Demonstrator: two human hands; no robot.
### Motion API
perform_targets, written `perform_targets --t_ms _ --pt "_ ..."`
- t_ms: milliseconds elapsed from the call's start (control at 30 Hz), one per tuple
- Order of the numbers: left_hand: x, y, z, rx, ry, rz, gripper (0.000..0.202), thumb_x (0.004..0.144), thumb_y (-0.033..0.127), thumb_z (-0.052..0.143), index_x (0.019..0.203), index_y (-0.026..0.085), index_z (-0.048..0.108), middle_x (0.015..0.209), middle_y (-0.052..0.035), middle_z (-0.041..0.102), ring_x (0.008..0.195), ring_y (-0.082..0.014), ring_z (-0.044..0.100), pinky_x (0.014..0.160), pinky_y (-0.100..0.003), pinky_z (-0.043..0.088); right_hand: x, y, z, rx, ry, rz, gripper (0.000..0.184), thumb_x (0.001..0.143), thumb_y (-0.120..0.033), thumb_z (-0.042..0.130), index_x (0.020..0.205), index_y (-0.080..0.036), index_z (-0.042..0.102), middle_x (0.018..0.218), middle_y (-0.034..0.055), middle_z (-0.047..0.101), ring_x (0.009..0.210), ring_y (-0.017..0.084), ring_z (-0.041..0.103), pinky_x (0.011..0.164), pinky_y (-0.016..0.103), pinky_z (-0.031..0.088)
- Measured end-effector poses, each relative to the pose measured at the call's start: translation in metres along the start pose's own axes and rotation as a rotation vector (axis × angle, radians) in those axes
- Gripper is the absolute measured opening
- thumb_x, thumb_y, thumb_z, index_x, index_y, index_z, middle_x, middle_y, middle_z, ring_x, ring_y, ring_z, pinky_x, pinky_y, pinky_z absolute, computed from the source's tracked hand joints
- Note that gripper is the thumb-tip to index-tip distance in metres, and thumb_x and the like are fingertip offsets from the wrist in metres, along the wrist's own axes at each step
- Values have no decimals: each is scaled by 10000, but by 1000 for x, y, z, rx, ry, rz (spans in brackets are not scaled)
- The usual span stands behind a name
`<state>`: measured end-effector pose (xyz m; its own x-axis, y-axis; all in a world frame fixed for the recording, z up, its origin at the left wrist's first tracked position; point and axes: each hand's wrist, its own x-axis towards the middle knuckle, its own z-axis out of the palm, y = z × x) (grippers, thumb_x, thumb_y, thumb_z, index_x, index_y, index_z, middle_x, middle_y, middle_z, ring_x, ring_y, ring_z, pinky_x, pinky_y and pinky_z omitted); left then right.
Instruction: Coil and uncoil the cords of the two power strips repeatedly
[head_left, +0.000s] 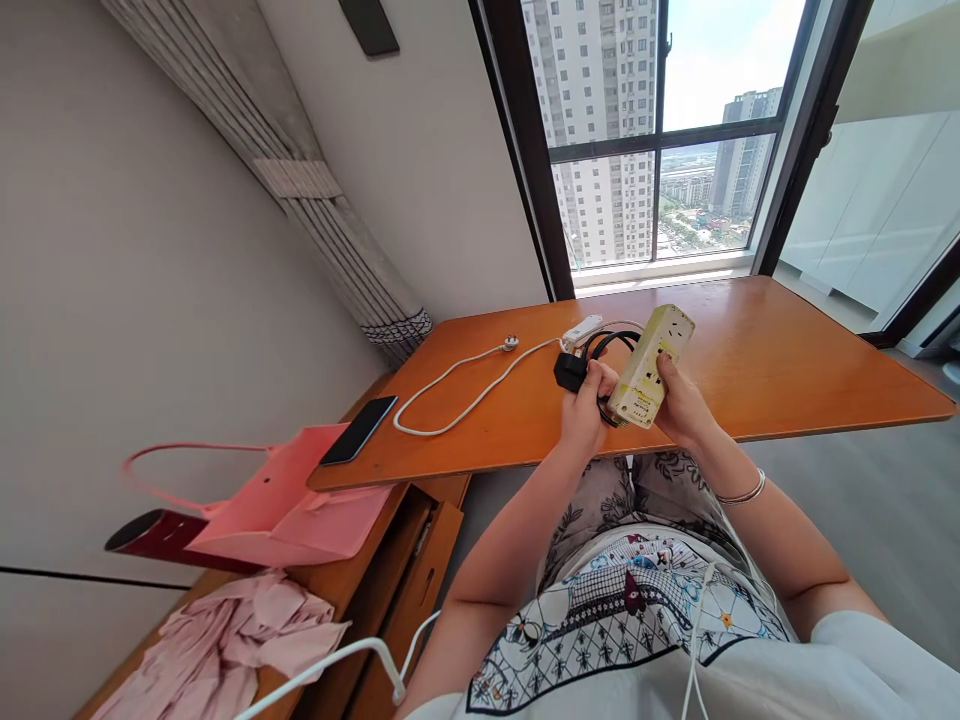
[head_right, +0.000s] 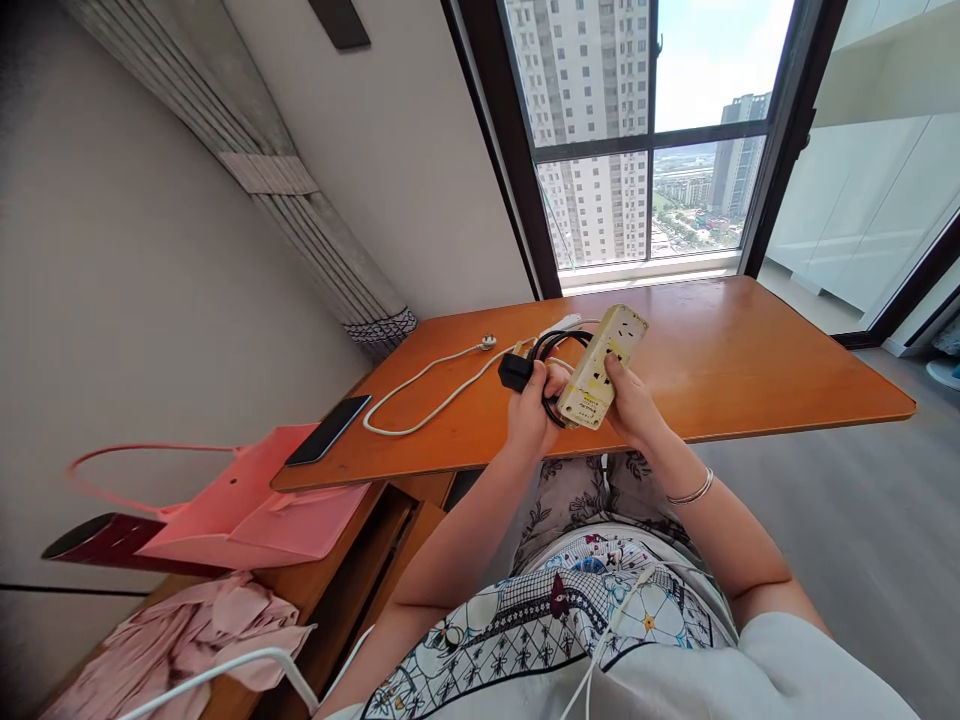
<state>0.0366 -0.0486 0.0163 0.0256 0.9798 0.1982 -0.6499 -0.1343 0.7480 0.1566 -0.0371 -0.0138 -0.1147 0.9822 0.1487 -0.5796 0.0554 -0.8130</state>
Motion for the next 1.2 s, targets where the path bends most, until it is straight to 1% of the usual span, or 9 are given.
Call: perform_targets --t_ms 167,300,367,467,533,633,767,900,1200 --pt "-1 -23 -13 134 77 45 275 788 411 794 893 218 628 613 55 466 634 -112 497 721 -258 467 4 -4 3 -44 155 -81 605 686 -731 732 982 -224 589 876 64 758 886 286 744 668 384 630" --pt "-1 -38 -32 255 29 97 428 643 465 880 876 224 613 799 12 612 812 -149 588 889 -326 479 6 -15 -2 -115 140 -61 616 645 -751 751 898 -210 601 778 65 740 783 278 745 572 359 619" --pt "-2 -37 -41 297 -97 102 471 598 442 906 904 235 614 859 4 639 853 -165 607 929 -356 478 8 -23 -7 -161 113 -55 625 618 -757 766 863 -205 606 750 67 731 747 273 742 535 346 608" --pt "-4 -20 -50 275 -416 5 645 502 426 948 1039 234 646 986 -39 667 984 -221 632 994 -398 460 9 -35 -17 -224 64 -32 634 597 -756 782 859 -202 621 729 65 723 712 266 736 502 330 591" --pt "-5 -4 -51 185 -546 -139 808 470 590 913 1129 193 664 1087 -102 664 1114 -303 616 1049 -441 429 9 -42 -21 -268 33 -20 636 588 -747 794 869 -200 633 725 57 721 679 255 728 495 323 581" --pt "-3 12 -44 51 -468 -299 793 621 758 740 1109 135 679 944 -105 667 1008 -305 647 1008 -457 449 8 -45 -24 -334 -16 -10 611 594 -706 816 897 -201 652 743 42 722 649 232 712 491 304 556" --pt "2 11 -29 6 -257 -363 355 919 447 598 1023 118 681 639 18 514 589 -125 521 808 -330 503 7 -44 -22 -393 -68 4 571 628 -668 812 921 -198 674 777 40 724 634 209 685 494 289 521" --pt "1 2 -21 7 -136 -377 213 963 241 511 818 141 630 556 58 382 470 -76 357 685 -249 480 6 -42 -19 -401 -65 22 570 644 -690 788 901 -193 681 710 35 695 599 198 648 476 282 485" --pt "-5 0 -21 64 -97 -450 281 968 214 419 712 168 526 520 83 280 428 -71 248 605 -236 457 13 -47 -12 -591 -105 -92 559 691 -704 728 850 -170 692 681 5 652 566 123 526 489 241 393"
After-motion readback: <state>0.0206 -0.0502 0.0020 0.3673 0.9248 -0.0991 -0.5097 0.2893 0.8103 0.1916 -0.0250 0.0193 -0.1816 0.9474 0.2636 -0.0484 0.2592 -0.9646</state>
